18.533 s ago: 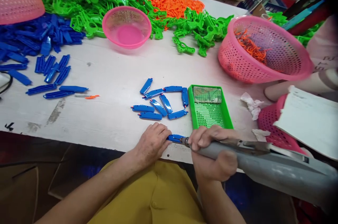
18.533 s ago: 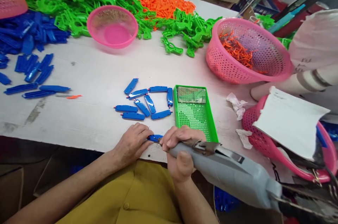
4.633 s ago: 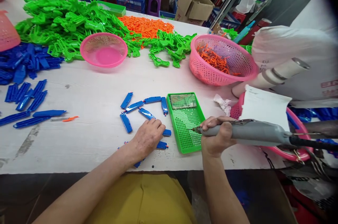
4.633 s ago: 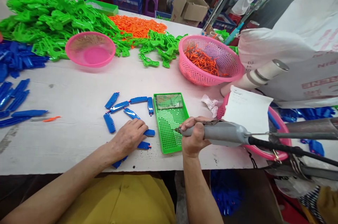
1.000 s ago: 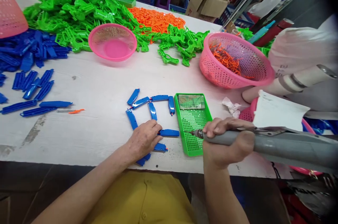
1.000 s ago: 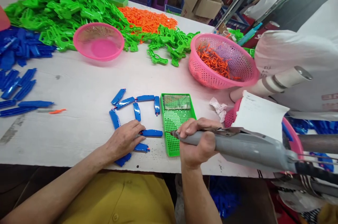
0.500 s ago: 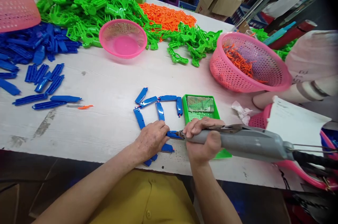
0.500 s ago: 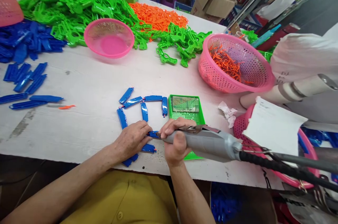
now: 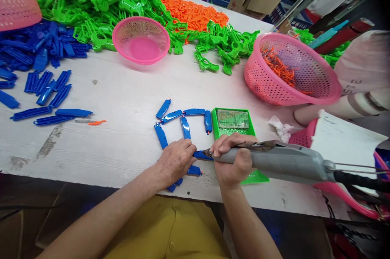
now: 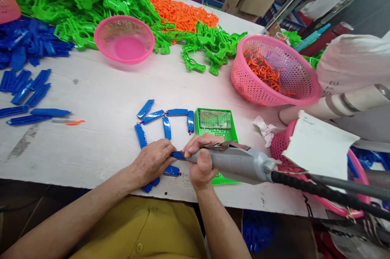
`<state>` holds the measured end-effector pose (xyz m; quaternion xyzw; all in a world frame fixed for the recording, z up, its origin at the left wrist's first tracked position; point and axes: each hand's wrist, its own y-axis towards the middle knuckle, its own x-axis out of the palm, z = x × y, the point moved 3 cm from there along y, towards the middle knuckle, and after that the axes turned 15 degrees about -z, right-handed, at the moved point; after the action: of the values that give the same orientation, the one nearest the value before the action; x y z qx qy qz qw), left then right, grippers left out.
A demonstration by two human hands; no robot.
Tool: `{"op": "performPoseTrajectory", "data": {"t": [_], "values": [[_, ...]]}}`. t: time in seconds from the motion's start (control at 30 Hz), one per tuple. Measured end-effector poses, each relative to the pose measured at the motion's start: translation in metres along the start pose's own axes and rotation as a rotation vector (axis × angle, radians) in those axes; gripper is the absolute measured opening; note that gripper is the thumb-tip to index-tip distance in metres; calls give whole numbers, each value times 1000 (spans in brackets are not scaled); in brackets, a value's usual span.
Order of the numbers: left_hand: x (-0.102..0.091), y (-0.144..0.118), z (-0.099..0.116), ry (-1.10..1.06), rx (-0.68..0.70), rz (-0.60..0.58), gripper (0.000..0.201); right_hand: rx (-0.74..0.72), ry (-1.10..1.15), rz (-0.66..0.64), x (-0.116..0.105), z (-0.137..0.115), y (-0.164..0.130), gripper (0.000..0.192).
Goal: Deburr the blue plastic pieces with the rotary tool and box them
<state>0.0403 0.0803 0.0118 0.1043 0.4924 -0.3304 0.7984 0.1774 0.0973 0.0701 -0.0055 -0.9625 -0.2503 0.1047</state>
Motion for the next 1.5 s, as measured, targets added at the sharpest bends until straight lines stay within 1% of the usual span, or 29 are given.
{"op": "performPoseTrajectory", "data": {"t": [0.37,0.6,0.7,0.87,0.93,1.0,1.07,1.13,1.23,1.3,1.33,1.4,1.43,1.5], "values": [[-4,0,3,24,-17,-43,11,-38,20,-15,-1,-3,0,15],[-3,1,4,23,-14,-38,13,-25,51,-57,-3,-3,0,16],[-4,0,4,39,-10,-39,11,-47,47,-110,-3,-2,1,14],[-7,2,5,62,-30,-88,8,-67,31,-167,5,2,-1,12],[-9,3,6,75,-43,-110,7,-63,37,-162,8,4,-2,13],[-10,2,6,91,-42,-124,8,-33,74,-137,6,3,-2,11],[-11,-1,7,110,-18,-131,8,-3,116,-105,-4,-2,2,12],[-15,-6,6,129,22,-142,8,-37,111,-50,-21,-11,9,17],[-26,-11,-1,132,97,-162,8,-160,-9,95,-55,-25,19,24],[-37,-9,-12,158,132,-129,8,-177,-94,184,-73,-27,25,26],[-43,-5,-18,192,136,-93,15,-168,-121,219,-79,-25,27,27],[-53,4,-31,280,131,-14,34,-143,-149,275,-85,-19,29,26],[-56,9,-37,318,128,13,40,-137,-157,296,-86,-15,29,24],[-59,20,-44,361,128,21,42,-135,-167,316,-85,-9,31,21]]}}
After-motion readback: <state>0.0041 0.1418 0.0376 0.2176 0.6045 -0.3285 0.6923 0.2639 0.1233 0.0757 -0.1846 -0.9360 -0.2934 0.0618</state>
